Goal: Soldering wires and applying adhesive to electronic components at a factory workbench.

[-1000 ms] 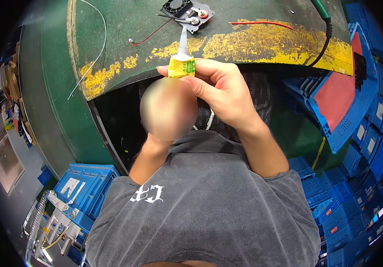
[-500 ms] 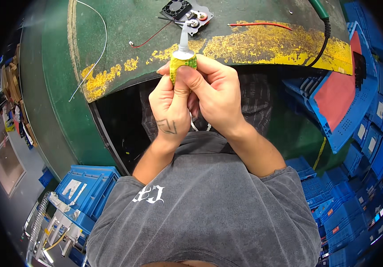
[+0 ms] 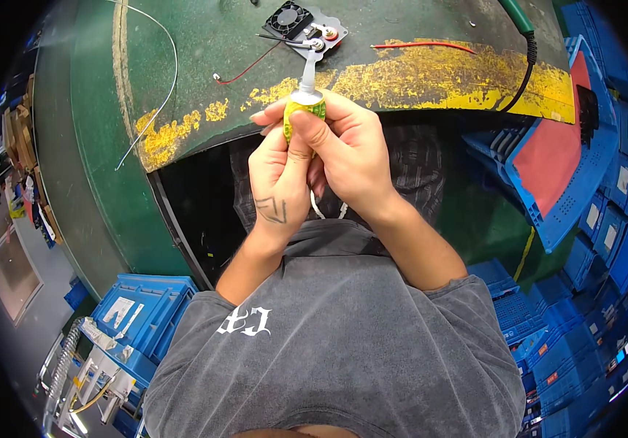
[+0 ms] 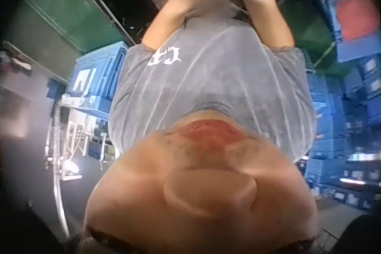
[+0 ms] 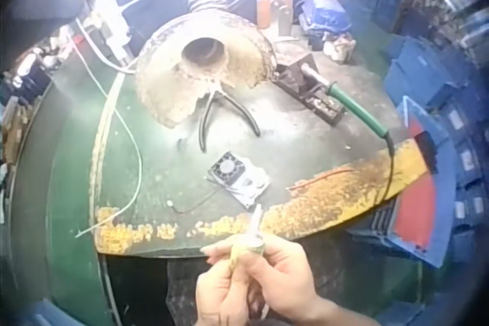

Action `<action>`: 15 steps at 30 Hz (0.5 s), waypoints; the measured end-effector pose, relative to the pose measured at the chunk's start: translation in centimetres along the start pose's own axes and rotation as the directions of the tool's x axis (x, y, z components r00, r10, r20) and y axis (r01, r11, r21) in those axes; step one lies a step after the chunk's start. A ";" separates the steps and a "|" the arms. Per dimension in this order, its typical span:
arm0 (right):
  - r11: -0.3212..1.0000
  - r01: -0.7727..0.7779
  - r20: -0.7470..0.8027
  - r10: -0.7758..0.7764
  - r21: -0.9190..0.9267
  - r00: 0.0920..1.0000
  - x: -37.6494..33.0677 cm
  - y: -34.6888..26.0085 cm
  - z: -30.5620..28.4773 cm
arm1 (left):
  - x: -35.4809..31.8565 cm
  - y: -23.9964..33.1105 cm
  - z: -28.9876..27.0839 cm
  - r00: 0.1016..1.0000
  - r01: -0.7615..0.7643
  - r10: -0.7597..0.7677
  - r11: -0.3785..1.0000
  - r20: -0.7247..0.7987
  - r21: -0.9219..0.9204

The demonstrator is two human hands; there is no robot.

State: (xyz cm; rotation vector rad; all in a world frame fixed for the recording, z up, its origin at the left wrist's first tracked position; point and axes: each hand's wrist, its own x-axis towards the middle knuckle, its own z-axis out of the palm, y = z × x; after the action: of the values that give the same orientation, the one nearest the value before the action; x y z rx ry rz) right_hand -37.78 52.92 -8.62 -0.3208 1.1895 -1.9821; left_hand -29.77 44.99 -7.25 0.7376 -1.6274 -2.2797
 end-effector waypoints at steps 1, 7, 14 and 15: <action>1.000 0.001 -0.001 -0.001 0.002 1.000 0.0 0.2 0.2 | -0.1 0.2 -0.1 1.000 0.001 -0.001 1.000 0.001 0.002; 0.971 0.237 -0.033 -0.236 0.027 0.971 0.4 -1.0 0.2 | 1.2 3.5 -3.8 0.978 -0.204 0.159 0.859 0.134 0.469; 0.989 -0.075 0.237 0.044 0.125 0.971 -0.6 -2.3 0.6 | 0.3 6.2 -3.6 0.981 -0.169 0.126 0.932 0.150 0.319; 0.982 -0.162 0.278 0.129 0.100 0.952 -0.6 -2.3 0.6 | 0.4 5.7 -3.2 0.983 -0.136 0.100 0.959 0.153 0.247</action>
State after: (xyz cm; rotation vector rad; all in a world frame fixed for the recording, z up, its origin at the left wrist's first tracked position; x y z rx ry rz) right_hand -38.15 53.58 -6.24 -0.4149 0.8889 -1.8061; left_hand -28.90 40.18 -2.80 0.5267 -2.0009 -2.1017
